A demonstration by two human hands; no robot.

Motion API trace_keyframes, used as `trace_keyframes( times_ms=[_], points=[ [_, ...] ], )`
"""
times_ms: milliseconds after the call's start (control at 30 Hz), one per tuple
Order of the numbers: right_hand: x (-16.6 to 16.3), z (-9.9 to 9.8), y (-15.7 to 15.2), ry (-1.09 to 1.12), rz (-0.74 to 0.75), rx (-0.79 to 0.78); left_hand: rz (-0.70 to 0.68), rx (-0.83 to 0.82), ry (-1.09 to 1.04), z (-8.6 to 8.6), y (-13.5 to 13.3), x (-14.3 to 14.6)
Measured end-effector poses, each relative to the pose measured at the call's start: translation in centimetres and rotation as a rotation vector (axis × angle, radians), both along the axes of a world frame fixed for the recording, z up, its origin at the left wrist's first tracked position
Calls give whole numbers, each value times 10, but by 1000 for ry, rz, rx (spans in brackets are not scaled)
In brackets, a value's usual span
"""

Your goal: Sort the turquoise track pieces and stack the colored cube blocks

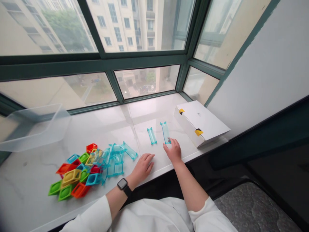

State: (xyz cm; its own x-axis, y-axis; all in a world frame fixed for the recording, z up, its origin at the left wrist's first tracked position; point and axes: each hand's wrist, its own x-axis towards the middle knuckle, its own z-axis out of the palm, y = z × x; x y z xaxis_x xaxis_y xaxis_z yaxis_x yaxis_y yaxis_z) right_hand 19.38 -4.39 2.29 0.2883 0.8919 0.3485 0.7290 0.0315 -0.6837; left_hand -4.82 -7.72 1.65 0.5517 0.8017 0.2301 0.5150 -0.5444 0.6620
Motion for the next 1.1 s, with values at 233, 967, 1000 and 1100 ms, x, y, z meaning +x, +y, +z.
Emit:
trace_keyframes(
  times_ms=[233, 967, 1000, 1100],
  points=[
    [15, -25, 33, -176, -22, -77, -56, 70, 40, -2, 0, -8],
    [5, -36, 46, -441, -70, -172, -47, 100, 43, 7, -4, -4],
    [4, -36, 46, -446, -68, -170, -49, 100, 43, 8, -4, -4],
    [4, -37, 46, -465, -67, -164, -52, 99, 45, 8, -4, -5]
  ],
)
